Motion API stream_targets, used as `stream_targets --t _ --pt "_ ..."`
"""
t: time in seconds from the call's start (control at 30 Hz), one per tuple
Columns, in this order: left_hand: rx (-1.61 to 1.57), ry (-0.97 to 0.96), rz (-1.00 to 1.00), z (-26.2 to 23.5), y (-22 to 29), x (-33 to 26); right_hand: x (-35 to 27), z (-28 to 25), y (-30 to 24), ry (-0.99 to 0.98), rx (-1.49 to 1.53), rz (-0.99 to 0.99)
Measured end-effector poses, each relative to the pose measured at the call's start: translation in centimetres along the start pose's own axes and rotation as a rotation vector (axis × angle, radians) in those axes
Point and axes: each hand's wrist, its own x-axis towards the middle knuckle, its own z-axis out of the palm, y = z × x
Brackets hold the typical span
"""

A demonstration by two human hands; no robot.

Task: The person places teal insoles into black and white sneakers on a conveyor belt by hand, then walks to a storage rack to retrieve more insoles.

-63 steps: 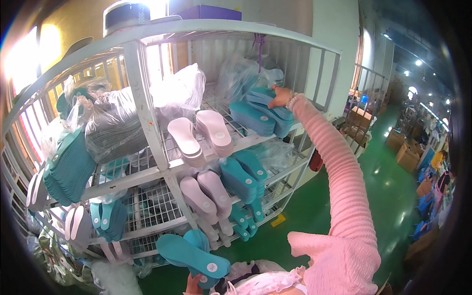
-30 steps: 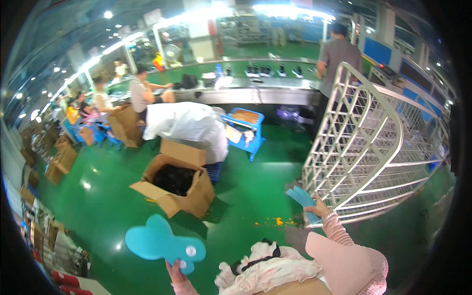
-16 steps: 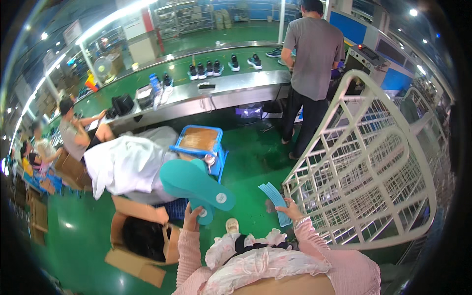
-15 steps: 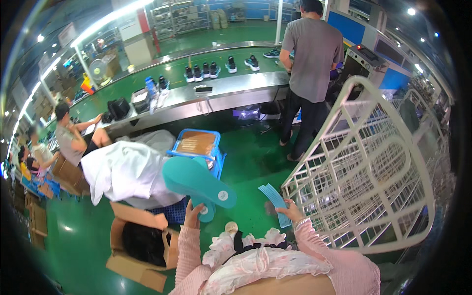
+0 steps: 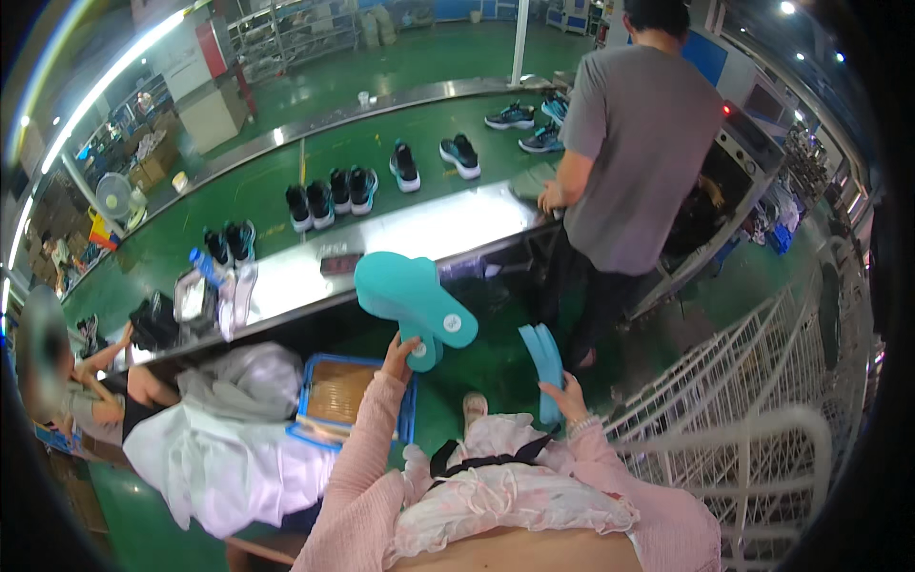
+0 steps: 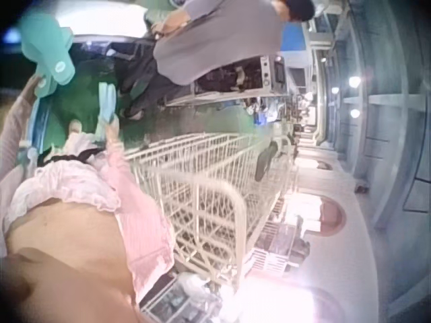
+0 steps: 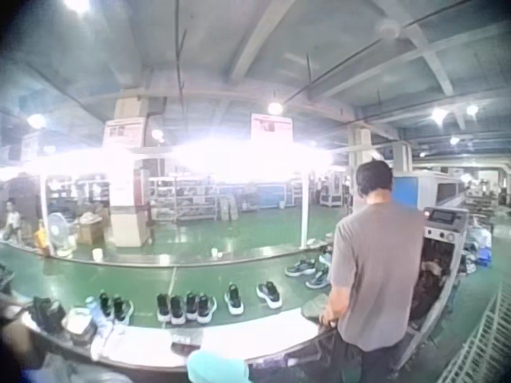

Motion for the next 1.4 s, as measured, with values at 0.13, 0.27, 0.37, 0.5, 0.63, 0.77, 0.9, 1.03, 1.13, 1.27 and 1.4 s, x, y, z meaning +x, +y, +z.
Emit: stream_targets --t 0.13,0.27,0.37,0.5,0.63,0.77,0.9,1.03,1.13,1.27,1.4 --pt "0.027 -0.002 -0.022 -0.4 3.7 7.3 15.2 8.4 -10.4 0.085 -0.234 -0.317" --pt "0.054 0.033 -0.122 -2.1 5.8 14.6 27.3 14.9 -15.8 0.052 -0.330 -0.188" --pt "0.076 0.042 -0.189 -4.3 6.5 20.3 34.3 18.7 -16.2 0.144 -0.563 -0.196" --pt "0.070 0.010 -0.223 -5.1 7.0 26.3 39.9 20.3 -11.4 0.053 -0.872 -0.038" --pt "0.107 0.022 -0.378 -6.6 8.8 28.4 38.4 22.5 -16.8 0.229 -0.911 -0.316" --pt "0.146 -0.037 -0.383 -6.7 9.9 29.4 36.6 23.6 -22.9 -0.598 0.179 0.201" --pt "0.194 -0.070 -0.345 -7.6 10.2 30.9 36.4 26.5 -23.5 -0.731 0.268 0.340" --pt "0.100 0.045 -0.370 -8.2 12.6 30.4 36.2 23.9 -23.7 -0.609 0.521 0.588" --pt "0.002 0.067 -0.314 -9.1 13.1 29.6 36.4 22.6 -23.7 -0.462 0.809 0.351" --pt "-0.104 0.144 -0.424 -8.9 10.2 29.6 37.6 23.8 -19.3 -0.379 0.569 0.456" --pt "-0.016 0.247 -0.421 -7.7 5.0 28.4 36.0 25.7 -8.4 -0.488 0.149 0.343"
